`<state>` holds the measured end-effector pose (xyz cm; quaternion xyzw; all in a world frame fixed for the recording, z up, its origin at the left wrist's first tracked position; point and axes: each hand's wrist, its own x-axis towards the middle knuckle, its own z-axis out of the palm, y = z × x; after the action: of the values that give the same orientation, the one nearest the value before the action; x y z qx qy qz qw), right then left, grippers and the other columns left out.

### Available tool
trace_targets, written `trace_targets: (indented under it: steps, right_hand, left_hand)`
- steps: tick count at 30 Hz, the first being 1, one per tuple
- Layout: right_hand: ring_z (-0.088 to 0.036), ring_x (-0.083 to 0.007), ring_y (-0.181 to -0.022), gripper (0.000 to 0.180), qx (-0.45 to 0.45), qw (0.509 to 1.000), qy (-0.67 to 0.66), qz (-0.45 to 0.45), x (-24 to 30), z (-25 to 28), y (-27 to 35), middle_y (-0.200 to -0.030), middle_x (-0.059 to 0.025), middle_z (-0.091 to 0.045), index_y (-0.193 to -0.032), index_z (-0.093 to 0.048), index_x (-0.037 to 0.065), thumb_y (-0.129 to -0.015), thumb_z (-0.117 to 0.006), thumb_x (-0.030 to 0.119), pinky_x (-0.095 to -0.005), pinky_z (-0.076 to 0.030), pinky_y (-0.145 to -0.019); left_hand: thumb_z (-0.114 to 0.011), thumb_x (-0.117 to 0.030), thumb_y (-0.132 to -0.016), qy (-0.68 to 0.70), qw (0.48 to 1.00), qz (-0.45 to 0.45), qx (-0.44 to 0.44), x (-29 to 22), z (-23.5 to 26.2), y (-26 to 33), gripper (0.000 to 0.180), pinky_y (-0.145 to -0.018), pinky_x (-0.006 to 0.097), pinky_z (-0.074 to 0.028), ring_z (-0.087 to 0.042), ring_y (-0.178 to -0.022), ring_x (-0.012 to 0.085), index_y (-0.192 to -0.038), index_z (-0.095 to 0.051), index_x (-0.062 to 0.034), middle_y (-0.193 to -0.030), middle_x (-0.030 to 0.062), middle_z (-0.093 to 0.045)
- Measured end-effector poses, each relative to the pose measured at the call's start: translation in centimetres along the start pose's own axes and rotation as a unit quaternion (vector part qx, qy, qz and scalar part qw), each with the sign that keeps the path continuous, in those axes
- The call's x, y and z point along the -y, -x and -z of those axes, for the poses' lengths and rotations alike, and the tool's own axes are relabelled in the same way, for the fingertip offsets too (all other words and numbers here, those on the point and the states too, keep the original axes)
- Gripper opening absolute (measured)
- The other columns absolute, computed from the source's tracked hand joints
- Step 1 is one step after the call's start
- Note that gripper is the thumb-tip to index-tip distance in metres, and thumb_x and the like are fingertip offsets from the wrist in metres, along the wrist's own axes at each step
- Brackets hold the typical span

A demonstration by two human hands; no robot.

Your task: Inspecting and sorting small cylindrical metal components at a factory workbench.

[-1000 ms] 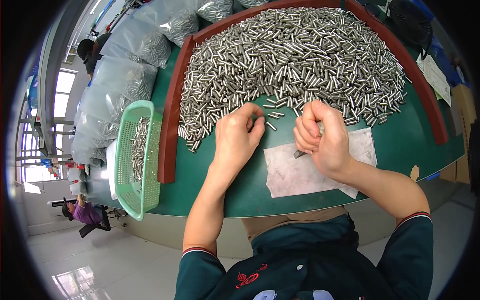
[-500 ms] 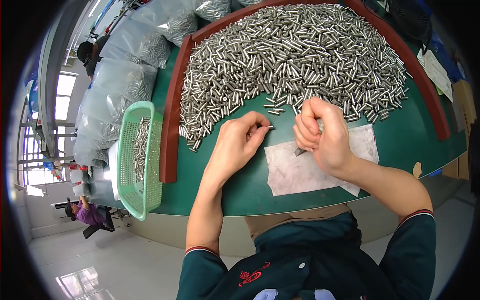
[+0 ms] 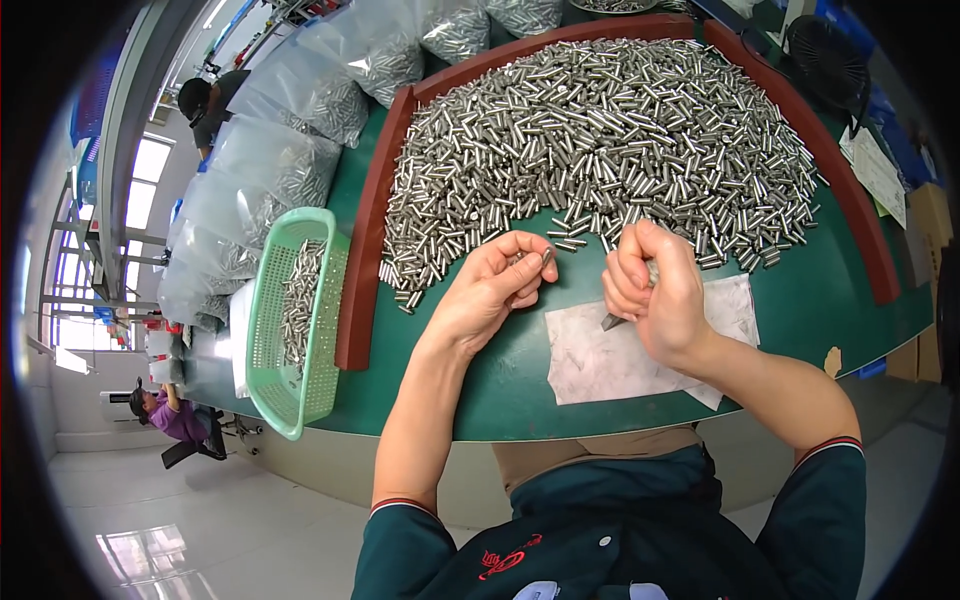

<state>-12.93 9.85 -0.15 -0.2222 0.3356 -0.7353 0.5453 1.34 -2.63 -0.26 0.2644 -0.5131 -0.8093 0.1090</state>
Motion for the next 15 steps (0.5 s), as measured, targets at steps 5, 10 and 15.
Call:
trace_targets:
  steps: [5,10,15]
  right_hand:
    - [-0.021,-0.0068,-0.036,0.037,0.001,1.000,-0.002,0.001,0.0,0.0,0.1,-0.044,0.0018,-0.025,-0.054,-0.027,0.009,-0.088,-0.030,0.022,-0.0226,-0.021,-0.036]
    - [-0.021,-0.0068,-0.036,0.037,0.000,1.000,-0.004,-0.003,0.0,0.0,0.1,-0.044,0.0017,-0.025,-0.054,-0.028,0.009,-0.088,-0.031,0.022,-0.0227,-0.021,-0.036]
    - [-0.017,-0.0075,-0.037,0.036,-0.001,1.000,0.017,-0.010,0.1,-0.3,-0.1,-0.042,0.0019,-0.024,-0.055,-0.028,0.010,-0.087,-0.028,0.025,-0.0234,-0.018,-0.038]
  left_hand:
    - [-0.049,-0.010,-0.086,0.007,1.000,0.004,0.003,0.0,-0.1,0.0,0.011,-0.047,0.018,-0.027,-0.035,-0.054,0.0039,-0.093,-0.050,-0.0017,-0.076,0.0045,-0.053]
    - [-0.051,-0.011,-0.085,0.005,1.000,0.005,0.009,0.1,-0.1,0.0,0.012,-0.047,0.016,-0.028,-0.036,-0.053,0.0039,-0.093,-0.052,-0.0020,-0.079,0.0060,-0.055]
    - [-0.053,-0.012,-0.085,-0.124,0.992,0.008,-0.010,-0.4,-1.4,0.7,0.010,-0.045,0.016,-0.028,-0.035,-0.051,0.0027,-0.089,-0.051,-0.0039,-0.076,0.0053,-0.057]
